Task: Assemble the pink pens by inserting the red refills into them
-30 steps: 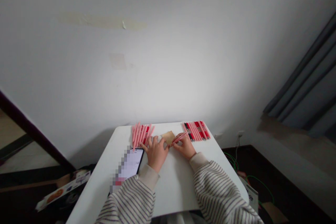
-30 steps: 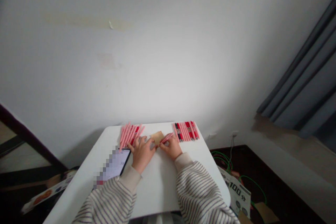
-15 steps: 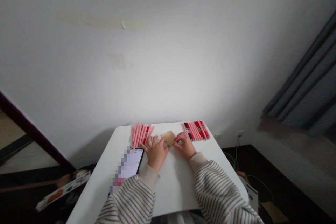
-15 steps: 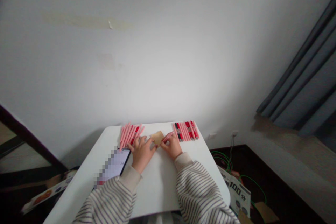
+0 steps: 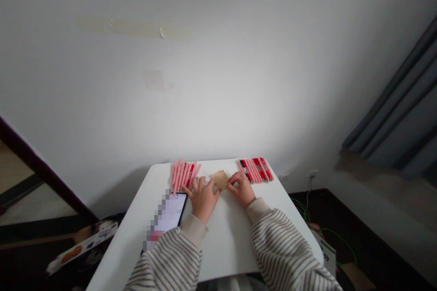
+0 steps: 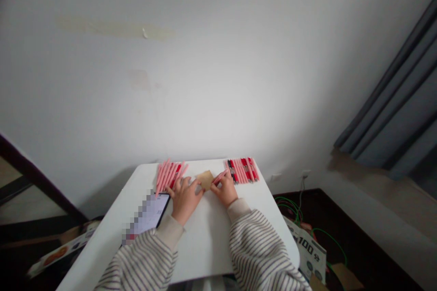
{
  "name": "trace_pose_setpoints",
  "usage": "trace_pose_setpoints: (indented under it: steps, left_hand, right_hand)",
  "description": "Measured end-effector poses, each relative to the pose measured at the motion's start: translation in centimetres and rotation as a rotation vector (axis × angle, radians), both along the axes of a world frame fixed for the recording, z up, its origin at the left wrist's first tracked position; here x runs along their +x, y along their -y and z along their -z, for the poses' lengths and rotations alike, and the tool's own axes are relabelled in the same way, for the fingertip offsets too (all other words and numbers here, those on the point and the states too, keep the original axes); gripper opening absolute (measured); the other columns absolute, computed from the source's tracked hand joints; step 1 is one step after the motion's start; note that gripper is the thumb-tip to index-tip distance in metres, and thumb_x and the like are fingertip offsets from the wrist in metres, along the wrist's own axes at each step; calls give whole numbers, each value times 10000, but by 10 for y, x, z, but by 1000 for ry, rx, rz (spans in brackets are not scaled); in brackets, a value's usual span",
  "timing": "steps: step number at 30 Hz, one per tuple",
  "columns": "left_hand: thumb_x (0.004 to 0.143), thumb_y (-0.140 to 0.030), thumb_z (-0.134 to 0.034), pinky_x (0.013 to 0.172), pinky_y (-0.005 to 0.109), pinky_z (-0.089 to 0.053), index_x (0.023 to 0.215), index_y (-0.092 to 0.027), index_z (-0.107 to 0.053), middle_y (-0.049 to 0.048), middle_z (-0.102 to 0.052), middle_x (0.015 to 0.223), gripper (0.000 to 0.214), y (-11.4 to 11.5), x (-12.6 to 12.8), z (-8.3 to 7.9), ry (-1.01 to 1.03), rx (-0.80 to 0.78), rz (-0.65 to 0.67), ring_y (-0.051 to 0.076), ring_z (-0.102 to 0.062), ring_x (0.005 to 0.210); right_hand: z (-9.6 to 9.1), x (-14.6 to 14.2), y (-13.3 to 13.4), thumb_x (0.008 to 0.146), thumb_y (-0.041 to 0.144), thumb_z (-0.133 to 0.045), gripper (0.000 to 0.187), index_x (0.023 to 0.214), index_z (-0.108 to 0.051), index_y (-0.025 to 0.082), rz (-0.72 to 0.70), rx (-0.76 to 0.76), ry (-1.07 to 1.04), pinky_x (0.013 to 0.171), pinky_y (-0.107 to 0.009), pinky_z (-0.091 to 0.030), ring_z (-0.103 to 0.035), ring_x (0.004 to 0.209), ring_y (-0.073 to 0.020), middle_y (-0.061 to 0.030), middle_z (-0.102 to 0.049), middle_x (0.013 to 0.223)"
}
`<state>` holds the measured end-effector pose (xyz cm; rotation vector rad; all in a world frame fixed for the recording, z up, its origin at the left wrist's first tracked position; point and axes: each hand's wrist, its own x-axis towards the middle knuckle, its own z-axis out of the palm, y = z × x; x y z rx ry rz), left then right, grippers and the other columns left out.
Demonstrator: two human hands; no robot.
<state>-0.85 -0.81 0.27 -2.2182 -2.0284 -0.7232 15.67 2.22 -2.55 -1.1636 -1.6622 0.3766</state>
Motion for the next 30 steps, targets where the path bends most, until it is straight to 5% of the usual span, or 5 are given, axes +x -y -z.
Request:
trace_pose_setpoints:
  steps: [15,21,26,30]
  left_hand:
    - [773,-404,-581,1041,721,-84,1025,-316,-669,72,-557,1222,281,0,1,1,8,24,-1,340,-306,1269]
    - [773,-408,-579,1049,712,-82,1036,-329,-671,72,-547,1232,289,1,1,-1,5,10,-2,335,-300,1269]
    - [783,-408,-567,1049,712,-78,1050,-335,-668,73,-547,1223,294,0,0,1,7,22,1,336,-302,1265]
    - [787,-415,-566,1045,715,-78,1063,-338,-661,71,-552,1208,302,0,0,3,15,24,11,339,-297,1267]
  right_hand:
    - [4,8,-6,806,421,-596,231,747,-697,222,26,-86,-171,908,-404,-428,-560,936,-231,-68,-672,905]
    - [5,10,-11,806,520,-560,337,758,-692,214,139,-24,-241,935,-411,-417,-531,963,-233,-77,-635,906]
    - [5,11,-15,779,442,-542,272,747,-651,195,-8,-78,-489,756,-343,-503,-582,861,-198,-77,-639,925]
    - [0,8,-12,702,352,-579,276,907,-660,187,-121,-221,-796,547,-280,-458,-567,666,-155,-83,-648,887]
